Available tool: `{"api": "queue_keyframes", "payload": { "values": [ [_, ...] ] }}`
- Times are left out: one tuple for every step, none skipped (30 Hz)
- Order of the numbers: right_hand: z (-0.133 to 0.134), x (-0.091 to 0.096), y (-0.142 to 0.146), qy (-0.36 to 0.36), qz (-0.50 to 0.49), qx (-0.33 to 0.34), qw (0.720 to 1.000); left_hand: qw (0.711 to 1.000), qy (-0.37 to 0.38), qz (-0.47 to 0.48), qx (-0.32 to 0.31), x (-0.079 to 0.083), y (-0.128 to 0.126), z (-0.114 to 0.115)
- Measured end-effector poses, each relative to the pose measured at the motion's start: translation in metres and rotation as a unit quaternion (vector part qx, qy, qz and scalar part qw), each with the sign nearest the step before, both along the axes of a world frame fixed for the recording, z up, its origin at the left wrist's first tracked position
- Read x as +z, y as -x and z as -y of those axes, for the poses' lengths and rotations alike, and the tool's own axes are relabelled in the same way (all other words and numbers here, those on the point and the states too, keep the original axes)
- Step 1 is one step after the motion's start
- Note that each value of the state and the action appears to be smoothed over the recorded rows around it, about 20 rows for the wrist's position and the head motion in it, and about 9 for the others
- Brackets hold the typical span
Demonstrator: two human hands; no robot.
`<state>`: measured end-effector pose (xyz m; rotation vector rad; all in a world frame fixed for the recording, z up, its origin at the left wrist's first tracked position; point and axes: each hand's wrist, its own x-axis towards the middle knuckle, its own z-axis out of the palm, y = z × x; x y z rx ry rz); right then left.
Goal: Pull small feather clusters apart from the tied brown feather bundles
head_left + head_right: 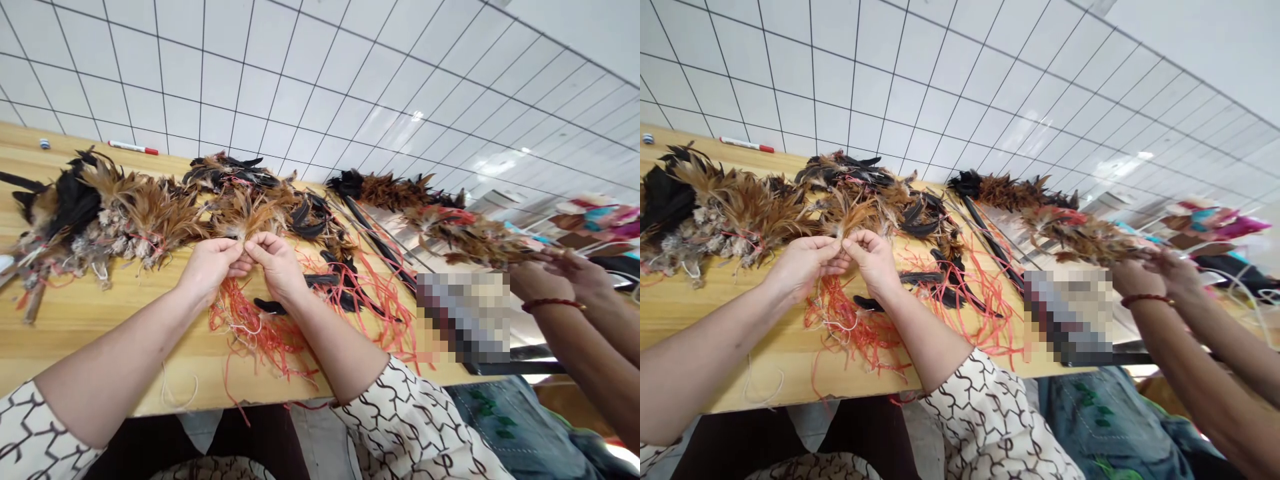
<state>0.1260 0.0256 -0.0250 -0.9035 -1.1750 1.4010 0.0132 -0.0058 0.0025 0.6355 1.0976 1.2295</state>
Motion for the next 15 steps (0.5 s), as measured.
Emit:
{"api": "queue_keyframes", "payload": {
  "values": [
    [0.0004,-0.0007,0.0001,-0.004,0.003,0.002,1.000,1.000,0.003,0.002,0.002,0.0003,0.0000,0.0001],
    [0.0008,-0.0012,0.0000,-0.006,0.006,0.004,1.000,1.000,0.005,0.005,0.002,0.0005,0.0002,0.0000],
    [0.0011,-0.0017,-0.0002,-0.008,0.010,0.006,1.000,1.000,0.007,0.008,0.001,0.0005,0.0005,-0.0003],
    [0.0013,-0.0020,-0.0006,-0.010,0.014,0.004,1.000,1.000,0.007,0.011,-0.001,0.0003,0.0009,-0.0006],
    [0.0014,-0.0023,-0.0009,-0.014,0.018,0.001,1.000,1.000,0.008,0.013,-0.003,-0.0002,0.0014,-0.0011],
    [0.0013,-0.0024,-0.0013,-0.019,0.021,-0.004,1.000,1.000,0.007,0.012,-0.004,-0.0007,0.0018,-0.0016],
    [0.0011,-0.0025,-0.0015,-0.024,0.023,-0.009,0.999,1.000,0.006,0.008,-0.005,-0.0014,0.0021,-0.0021],
    [0.0009,-0.0024,-0.0015,-0.029,0.024,-0.011,0.999,1.000,0.001,-0.002,-0.004,-0.0021,0.0024,-0.0025],
    [0.0006,-0.0022,-0.0015,-0.031,0.026,-0.013,0.999,1.000,-0.006,-0.016,-0.004,-0.0027,0.0026,-0.0028],
    [0.0004,-0.0019,-0.0013,-0.032,0.027,-0.015,0.999,0.999,-0.015,-0.034,-0.003,-0.0031,0.0027,-0.0030],
    [0.0001,-0.0016,-0.0011,-0.031,0.028,-0.016,0.999,0.998,-0.025,-0.051,-0.003,-0.0034,0.0027,-0.0031],
    [-0.0001,-0.0010,-0.0011,-0.027,0.028,-0.015,0.999,0.997,-0.034,-0.066,-0.004,-0.0035,0.0026,-0.0030],
    [-0.0003,-0.0004,-0.0012,-0.022,0.027,-0.011,0.999,0.996,-0.040,-0.075,-0.007,-0.0033,0.0024,-0.0028],
    [-0.0006,0.0003,-0.0016,-0.017,0.025,-0.004,1.000,0.996,-0.042,-0.079,-0.009,-0.0029,0.0022,-0.0025],
    [-0.0011,0.0012,-0.0024,-0.011,0.021,0.004,1.000,0.996,-0.038,-0.078,-0.012,-0.0024,0.0019,-0.0021]
  ]
}}
